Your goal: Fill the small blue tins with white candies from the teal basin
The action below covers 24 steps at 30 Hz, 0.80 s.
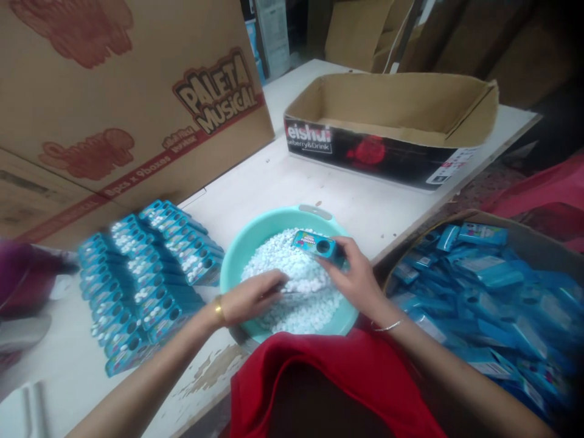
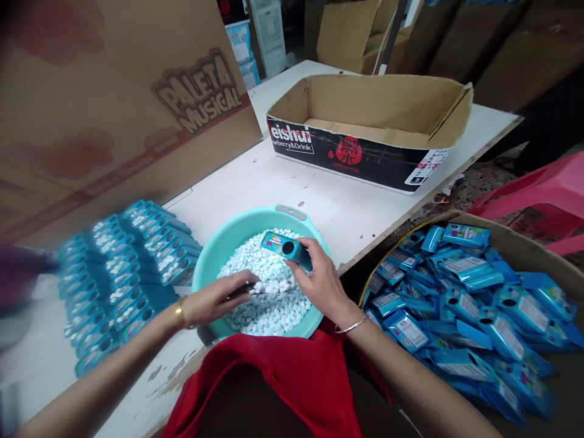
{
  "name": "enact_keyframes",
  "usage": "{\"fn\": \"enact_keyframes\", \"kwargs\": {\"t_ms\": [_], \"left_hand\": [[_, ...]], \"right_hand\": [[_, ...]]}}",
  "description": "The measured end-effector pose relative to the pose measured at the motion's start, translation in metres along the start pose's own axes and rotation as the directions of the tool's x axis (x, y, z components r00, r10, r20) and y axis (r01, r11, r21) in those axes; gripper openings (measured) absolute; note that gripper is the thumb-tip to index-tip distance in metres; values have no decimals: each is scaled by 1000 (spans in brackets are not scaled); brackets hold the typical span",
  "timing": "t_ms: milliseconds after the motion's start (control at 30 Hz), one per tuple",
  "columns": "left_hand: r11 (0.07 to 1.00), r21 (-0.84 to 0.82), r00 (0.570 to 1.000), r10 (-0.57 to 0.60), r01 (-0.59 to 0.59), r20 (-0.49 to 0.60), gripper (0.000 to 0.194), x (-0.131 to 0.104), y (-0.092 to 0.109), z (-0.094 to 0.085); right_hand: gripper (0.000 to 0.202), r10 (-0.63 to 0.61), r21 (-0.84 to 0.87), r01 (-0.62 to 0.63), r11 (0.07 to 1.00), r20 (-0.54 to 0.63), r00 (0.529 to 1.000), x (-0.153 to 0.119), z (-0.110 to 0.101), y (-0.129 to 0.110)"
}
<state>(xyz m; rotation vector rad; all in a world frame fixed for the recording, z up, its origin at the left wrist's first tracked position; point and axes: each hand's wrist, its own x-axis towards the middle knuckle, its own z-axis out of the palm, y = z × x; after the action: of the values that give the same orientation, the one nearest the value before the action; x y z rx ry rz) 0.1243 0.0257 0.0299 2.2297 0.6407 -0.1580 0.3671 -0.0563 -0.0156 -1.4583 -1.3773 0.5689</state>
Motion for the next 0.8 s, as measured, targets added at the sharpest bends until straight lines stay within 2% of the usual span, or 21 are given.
{"fn": "enact_keyframes", "kwargs": {"t_ms": [133,233,300,400,500,567,633,700,733,800], "left_hand": [[999,34,996,-15,19,-91,21,-23,24,-42],[987,152,990,-35,56,-133,21,-23,45,-67],[959,271,991,-48,80,-121,22,-16,57,-79],[867,481,991,-120,132,-56,24,-1,75,-88],[729,659,972,-236,187,-15,23,13,103,-88],[656,730,959,-283,194,-1,26,18,125,-86],[621,761,955,-297,185,10,28,18,143,-87],[627,755,958,-285,190,-4,27,11,147,-91],[635,745,962,-270,206,-37,25,7,142,-94],[643,716,959,-246,272,-143,21,-1,117,-98]], "right_hand": [[29,-42,-26,43,999,37,998,0,2,2],[32,-124,-45,130,990,109,986,-1,2,2],[36,-166,-54,175,983,139,976,-2,3,2],[41,-203,-68,214,974,137,970,-4,3,3],[42,-216,-82,226,971,115,970,-5,5,5],[41,-223,-81,232,969,107,969,-5,6,6],[40,-227,-77,235,969,105,968,-4,6,6],[37,-216,-76,225,971,105,971,-4,5,5],[35,-204,-76,212,974,102,974,-4,4,4],[33,-174,-75,181,981,87,981,-4,3,3]]}}
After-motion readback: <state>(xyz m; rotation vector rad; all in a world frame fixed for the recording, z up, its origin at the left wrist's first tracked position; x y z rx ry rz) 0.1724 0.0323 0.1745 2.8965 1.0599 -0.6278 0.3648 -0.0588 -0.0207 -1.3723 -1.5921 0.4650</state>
